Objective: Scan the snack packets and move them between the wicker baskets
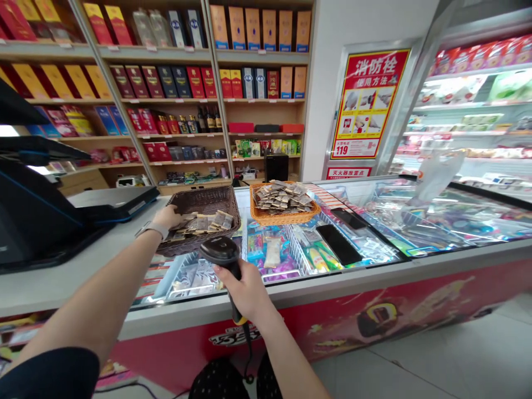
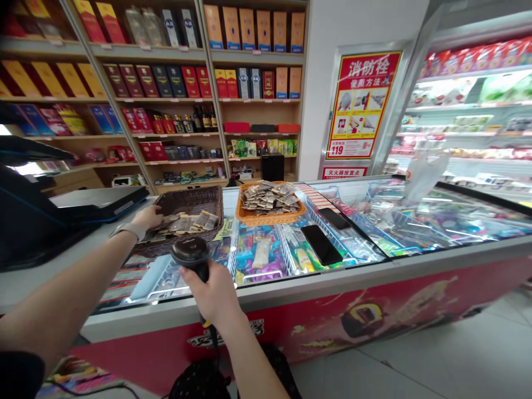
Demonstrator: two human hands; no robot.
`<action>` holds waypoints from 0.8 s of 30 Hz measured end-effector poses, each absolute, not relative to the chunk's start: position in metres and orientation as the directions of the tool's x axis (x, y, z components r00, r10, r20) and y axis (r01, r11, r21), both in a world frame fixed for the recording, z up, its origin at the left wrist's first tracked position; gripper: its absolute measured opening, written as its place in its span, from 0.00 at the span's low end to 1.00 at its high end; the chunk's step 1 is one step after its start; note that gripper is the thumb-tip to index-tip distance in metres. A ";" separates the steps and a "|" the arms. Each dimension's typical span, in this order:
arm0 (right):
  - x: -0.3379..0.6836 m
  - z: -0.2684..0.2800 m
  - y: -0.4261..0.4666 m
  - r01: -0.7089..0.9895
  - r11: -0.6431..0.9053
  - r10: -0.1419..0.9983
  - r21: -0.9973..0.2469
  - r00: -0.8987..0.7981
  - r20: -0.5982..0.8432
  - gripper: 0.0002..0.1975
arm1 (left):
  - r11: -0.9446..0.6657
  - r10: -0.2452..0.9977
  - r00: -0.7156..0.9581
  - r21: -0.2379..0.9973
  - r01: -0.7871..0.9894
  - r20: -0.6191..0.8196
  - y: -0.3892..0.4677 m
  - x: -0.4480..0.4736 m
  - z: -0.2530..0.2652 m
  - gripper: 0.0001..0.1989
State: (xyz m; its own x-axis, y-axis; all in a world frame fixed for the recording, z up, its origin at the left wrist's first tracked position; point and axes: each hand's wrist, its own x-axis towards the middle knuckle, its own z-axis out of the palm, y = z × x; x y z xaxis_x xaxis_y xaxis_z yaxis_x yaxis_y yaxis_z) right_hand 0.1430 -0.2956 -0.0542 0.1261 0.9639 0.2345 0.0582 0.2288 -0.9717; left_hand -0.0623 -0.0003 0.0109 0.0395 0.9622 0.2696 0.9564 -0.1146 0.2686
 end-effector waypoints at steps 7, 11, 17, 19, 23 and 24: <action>0.176 -0.063 -0.316 0.101 0.189 0.953 -0.977 0.220 0.207 0.15 | -0.451 0.856 0.282 0.362 0.816 0.432 -0.048 0.031 0.026 0.19; 0.200 -0.072 -0.332 0.104 0.192 0.916 -0.976 0.338 0.217 0.18 | -0.232 0.970 0.170 0.873 0.429 0.174 -0.062 0.127 0.013 0.07; 0.231 -0.082 -0.348 0.105 0.146 0.881 -0.984 0.439 0.178 0.15 | 0.151 0.985 0.079 0.987 0.061 -0.155 -0.041 0.213 -0.006 0.09; 0.241 -0.084 -0.354 0.119 0.140 0.869 -0.983 0.461 0.180 0.15 | 0.189 0.981 0.042 0.982 0.016 -0.190 -0.029 0.222 -0.008 0.10; 0.254 -0.087 -0.364 0.104 0.122 0.860 -0.987 0.485 0.157 0.17 | 0.213 0.977 0.042 0.973 -0.083 -0.210 -0.013 0.229 -0.014 0.08; 0.256 -0.088 -0.366 0.099 0.121 0.860 -0.988 0.487 0.154 0.17 | 0.204 0.978 0.057 0.972 -0.115 -0.199 -0.011 0.231 -0.016 0.08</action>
State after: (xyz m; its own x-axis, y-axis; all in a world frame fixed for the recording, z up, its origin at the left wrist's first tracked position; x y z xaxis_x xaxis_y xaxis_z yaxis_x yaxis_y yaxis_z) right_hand 0.2563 -0.3659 -0.0880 0.4870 0.8597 0.1540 0.0988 0.1209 -0.9877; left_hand 0.2308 -0.0105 -0.0161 0.0571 0.9783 -0.1990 -0.1154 0.2044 0.9721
